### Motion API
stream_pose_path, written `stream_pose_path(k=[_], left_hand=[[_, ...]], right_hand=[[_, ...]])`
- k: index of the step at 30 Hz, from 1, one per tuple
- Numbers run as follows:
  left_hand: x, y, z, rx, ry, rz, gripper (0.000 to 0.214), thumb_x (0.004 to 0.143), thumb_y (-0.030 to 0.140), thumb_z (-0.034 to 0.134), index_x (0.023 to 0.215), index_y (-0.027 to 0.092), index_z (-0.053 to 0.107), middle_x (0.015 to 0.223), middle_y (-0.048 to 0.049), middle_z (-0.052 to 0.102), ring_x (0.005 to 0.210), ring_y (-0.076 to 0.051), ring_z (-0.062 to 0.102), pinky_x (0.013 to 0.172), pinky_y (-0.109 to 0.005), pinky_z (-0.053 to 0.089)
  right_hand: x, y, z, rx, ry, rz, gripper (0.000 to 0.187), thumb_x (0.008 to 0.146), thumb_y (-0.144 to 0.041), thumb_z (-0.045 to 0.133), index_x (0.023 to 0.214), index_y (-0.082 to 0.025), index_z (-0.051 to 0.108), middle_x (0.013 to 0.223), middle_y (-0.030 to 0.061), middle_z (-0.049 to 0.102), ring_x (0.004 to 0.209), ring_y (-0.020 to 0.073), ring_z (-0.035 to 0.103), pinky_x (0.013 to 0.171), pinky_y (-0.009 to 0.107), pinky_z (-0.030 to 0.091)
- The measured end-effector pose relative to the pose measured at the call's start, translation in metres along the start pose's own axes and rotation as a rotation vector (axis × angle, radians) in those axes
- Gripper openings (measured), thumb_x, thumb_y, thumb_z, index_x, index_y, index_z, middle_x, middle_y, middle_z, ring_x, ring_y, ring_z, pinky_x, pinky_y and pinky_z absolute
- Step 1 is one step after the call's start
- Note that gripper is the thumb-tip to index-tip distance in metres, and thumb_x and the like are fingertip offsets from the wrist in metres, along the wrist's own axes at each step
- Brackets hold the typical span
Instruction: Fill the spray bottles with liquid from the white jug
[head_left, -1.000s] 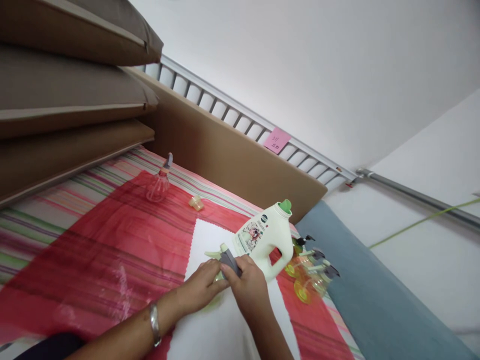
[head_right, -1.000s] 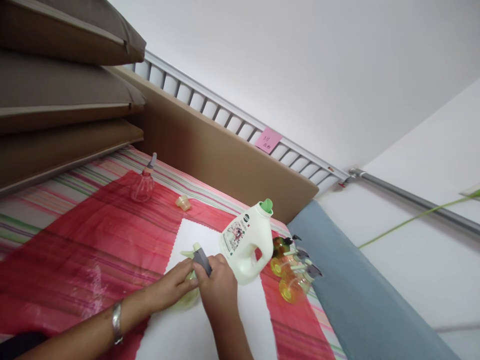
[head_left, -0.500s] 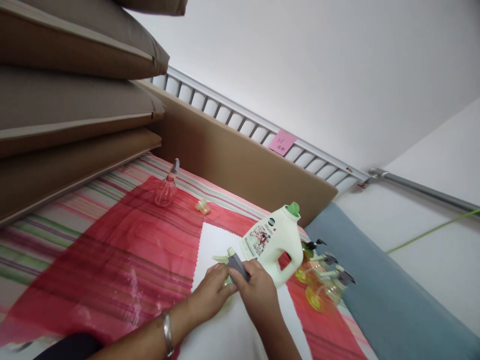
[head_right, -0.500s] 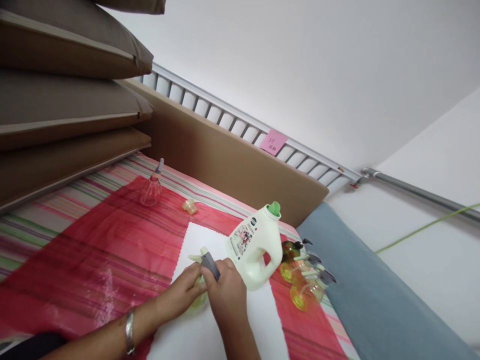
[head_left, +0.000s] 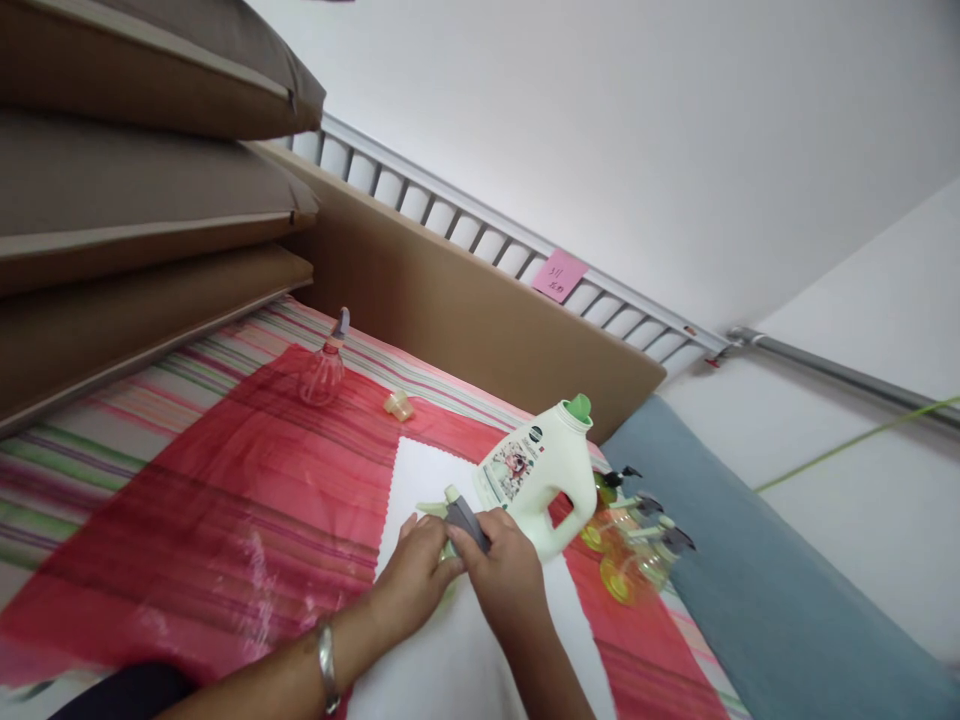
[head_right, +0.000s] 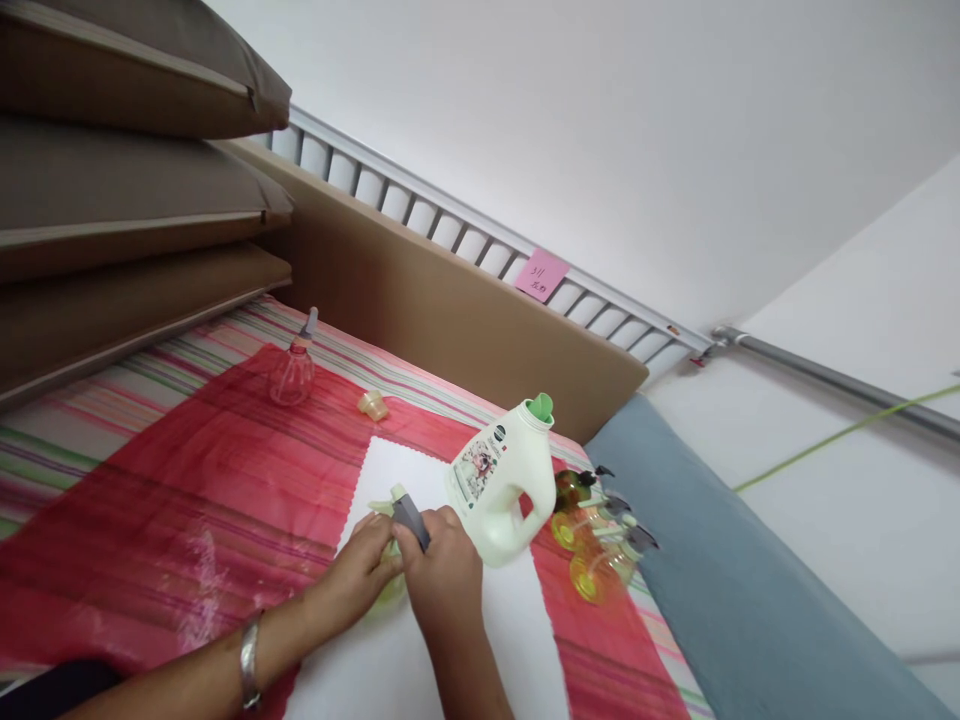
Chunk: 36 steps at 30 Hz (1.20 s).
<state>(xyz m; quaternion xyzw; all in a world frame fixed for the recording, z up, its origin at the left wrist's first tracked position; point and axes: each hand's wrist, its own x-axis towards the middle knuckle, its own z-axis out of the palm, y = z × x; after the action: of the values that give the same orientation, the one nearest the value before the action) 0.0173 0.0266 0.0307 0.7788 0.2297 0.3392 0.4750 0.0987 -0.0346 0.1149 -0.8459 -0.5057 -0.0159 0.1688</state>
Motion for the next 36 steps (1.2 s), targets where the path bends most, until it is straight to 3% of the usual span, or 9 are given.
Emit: stream_pose_path(k=[4, 10, 15, 21, 26, 28, 32, 36], left_hand=[[-0.001, -0.002, 0.006, 0.065, 0.123, -0.039, 0.009, 0.076, 0.026, 0.055, 0.081, 0.018, 0.053, 0.085, -0.0056, 0.061, 0.087, -0.024, 0.055, 0.085, -0.043, 0.039], [0.0, 0.0, 0.0, -0.052, -0.023, 0.042, 0.007, 0.079, 0.025, 0.054, 0.084, 0.02, 0.055, 0.089, -0.0045, 0.061, 0.087, -0.021, 0.054, 0.082, -0.036, 0.042], [0.0, 0.001, 0.004, 0.043, 0.136, -0.052, 0.012, 0.075, 0.027, 0.059, 0.077, 0.017, 0.053, 0.082, -0.006, 0.06, 0.083, -0.024, 0.054, 0.078, -0.038, 0.042], [0.0, 0.0, -0.002, -0.071, -0.066, 0.064, 0.015, 0.08, 0.03, 0.054, 0.092, 0.02, 0.057, 0.095, -0.0047, 0.063, 0.092, -0.022, 0.055, 0.085, -0.036, 0.041], [0.001, 0.001, 0.0, 0.041, 0.11, -0.015, 0.012, 0.074, 0.028, 0.061, 0.076, 0.018, 0.055, 0.081, -0.0048, 0.062, 0.082, -0.023, 0.055, 0.078, -0.037, 0.042], [0.0, 0.002, -0.001, 0.028, 0.086, 0.006, 0.014, 0.075, 0.03, 0.06, 0.082, 0.018, 0.056, 0.087, -0.0059, 0.062, 0.086, -0.023, 0.055, 0.08, -0.037, 0.042], [0.001, 0.004, -0.008, -0.086, -0.107, 0.081, 0.017, 0.08, 0.031, 0.053, 0.092, 0.019, 0.058, 0.095, -0.0048, 0.063, 0.092, -0.021, 0.055, 0.084, -0.034, 0.041], [0.002, 0.003, -0.006, -0.019, 0.008, 0.011, 0.014, 0.076, 0.031, 0.059, 0.08, 0.018, 0.058, 0.085, -0.0046, 0.063, 0.085, -0.022, 0.055, 0.081, -0.036, 0.041]], right_hand=[[0.0, 0.001, 0.001, 0.002, 0.014, -0.011, 0.025, 0.081, -0.036, 0.054, 0.062, -0.019, 0.053, 0.07, 0.0015, 0.054, 0.067, 0.0168, 0.054, 0.061, 0.025, 0.036], [-0.001, 0.002, 0.001, 0.012, 0.025, -0.005, 0.024, 0.081, -0.034, 0.054, 0.063, -0.019, 0.052, 0.07, 0.0015, 0.054, 0.067, 0.0167, 0.054, 0.06, 0.025, 0.035], [-0.001, 0.004, 0.002, 0.027, 0.021, -0.023, 0.024, 0.081, -0.035, 0.054, 0.064, -0.02, 0.053, 0.07, 0.0008, 0.053, 0.066, 0.016, 0.054, 0.059, 0.025, 0.035], [-0.001, 0.011, 0.003, 0.033, 0.046, -0.033, 0.024, 0.081, -0.036, 0.053, 0.064, -0.02, 0.054, 0.069, 0.0005, 0.054, 0.064, 0.0153, 0.053, 0.057, 0.024, 0.035], [-0.004, 0.005, 0.001, 0.042, 0.054, -0.03, 0.024, 0.08, -0.036, 0.055, 0.062, -0.02, 0.053, 0.068, 0.0004, 0.054, 0.063, 0.0148, 0.053, 0.056, 0.023, 0.035], [-0.004, 0.005, 0.0, 0.043, 0.052, -0.025, 0.024, 0.081, -0.035, 0.054, 0.063, -0.02, 0.054, 0.068, 0.0003, 0.054, 0.063, 0.0149, 0.053, 0.057, 0.023, 0.035], [-0.002, 0.009, 0.0, 0.035, 0.057, -0.016, 0.025, 0.081, -0.037, 0.053, 0.063, -0.02, 0.053, 0.067, 0.0001, 0.054, 0.063, 0.0152, 0.054, 0.057, 0.024, 0.035], [-0.002, 0.006, 0.0, 0.028, 0.052, -0.018, 0.026, 0.081, -0.037, 0.053, 0.061, -0.02, 0.052, 0.067, -0.0003, 0.053, 0.062, 0.0148, 0.053, 0.056, 0.024, 0.035]])
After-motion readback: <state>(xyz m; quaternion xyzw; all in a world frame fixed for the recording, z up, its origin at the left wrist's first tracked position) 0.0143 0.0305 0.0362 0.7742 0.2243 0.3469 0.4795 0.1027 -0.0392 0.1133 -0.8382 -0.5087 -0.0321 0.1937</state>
